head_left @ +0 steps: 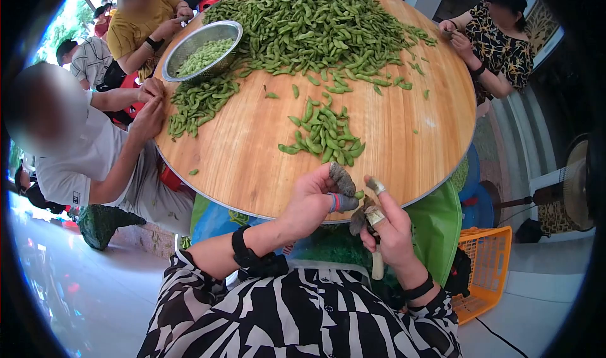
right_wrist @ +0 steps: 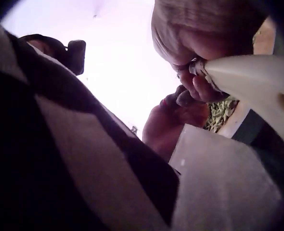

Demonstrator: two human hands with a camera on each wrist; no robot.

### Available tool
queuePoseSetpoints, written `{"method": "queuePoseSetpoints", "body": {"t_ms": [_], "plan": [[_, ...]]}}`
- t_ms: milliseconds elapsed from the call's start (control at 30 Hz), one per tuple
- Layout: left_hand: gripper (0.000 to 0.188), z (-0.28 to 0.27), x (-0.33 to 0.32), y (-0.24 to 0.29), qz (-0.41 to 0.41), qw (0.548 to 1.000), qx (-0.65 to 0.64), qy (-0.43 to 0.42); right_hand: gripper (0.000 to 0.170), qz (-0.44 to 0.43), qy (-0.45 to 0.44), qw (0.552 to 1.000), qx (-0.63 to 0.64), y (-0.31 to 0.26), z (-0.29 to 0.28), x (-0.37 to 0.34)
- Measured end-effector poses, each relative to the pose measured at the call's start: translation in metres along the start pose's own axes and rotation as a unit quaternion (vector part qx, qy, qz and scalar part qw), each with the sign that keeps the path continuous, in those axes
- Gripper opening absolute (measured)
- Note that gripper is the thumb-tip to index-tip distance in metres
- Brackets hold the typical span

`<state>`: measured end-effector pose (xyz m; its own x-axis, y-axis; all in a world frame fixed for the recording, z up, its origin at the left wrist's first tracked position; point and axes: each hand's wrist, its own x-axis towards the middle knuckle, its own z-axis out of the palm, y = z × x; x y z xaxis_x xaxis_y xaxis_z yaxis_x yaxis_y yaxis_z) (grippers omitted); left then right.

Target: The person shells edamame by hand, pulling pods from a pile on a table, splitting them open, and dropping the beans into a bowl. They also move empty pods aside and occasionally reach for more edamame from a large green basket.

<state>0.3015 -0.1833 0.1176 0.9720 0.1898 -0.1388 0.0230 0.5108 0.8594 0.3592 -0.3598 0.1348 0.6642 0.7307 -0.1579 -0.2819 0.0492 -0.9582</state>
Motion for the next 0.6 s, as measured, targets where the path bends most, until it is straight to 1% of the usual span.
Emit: {"method": "queuePoseSetpoints", "body": {"t_ms": [33, 67, 133, 267, 367, 467, 533, 600], "plan": [[0.025, 0.000, 0.000, -0.001, -0.011, 1.000, 0.020, 0.012, 0.042, 0.021, -0.011, 1.000, 0.019, -0.002, 0.001, 0.000], [0.025, 0.000, 0.000, -0.001, -0.012, 1.000, 0.021, 0.013, 0.042, 0.022, -0.011, 1.000, 0.019, 0.000, -0.001, 0.000], [0.025, 0.003, 0.000, -0.003, -0.006, 1.000, 0.020, 0.022, 0.043, 0.031, -0.052, 0.998, 0.013, 0.005, -0.006, 0.000], [0.024, 0.004, -0.001, 0.000, -0.011, 0.999, 0.023, 0.039, 0.043, 0.037, -0.060, 0.996, 0.046, 0.005, -0.003, 0.001], [0.021, 0.002, -0.001, 0.000, -0.012, 0.999, 0.026, 0.024, 0.042, 0.049, -0.049, 0.995, 0.067, 0.008, -0.002, 0.001], [0.021, -0.001, -0.001, -0.002, -0.008, 0.999, 0.026, 0.023, 0.041, 0.036, -0.039, 0.998, 0.042, 0.010, -0.002, 0.002], [0.021, -0.001, -0.001, -0.003, -0.022, 0.999, -0.026, 0.023, 0.040, 0.028, -0.039, 0.999, 0.007, 0.009, -0.003, 0.002], [0.021, -0.004, 0.001, -0.006, -0.036, 0.999, -0.026, 0.018, 0.039, 0.023, -0.040, 0.999, 0.005, 0.012, -0.006, 0.004]]}}
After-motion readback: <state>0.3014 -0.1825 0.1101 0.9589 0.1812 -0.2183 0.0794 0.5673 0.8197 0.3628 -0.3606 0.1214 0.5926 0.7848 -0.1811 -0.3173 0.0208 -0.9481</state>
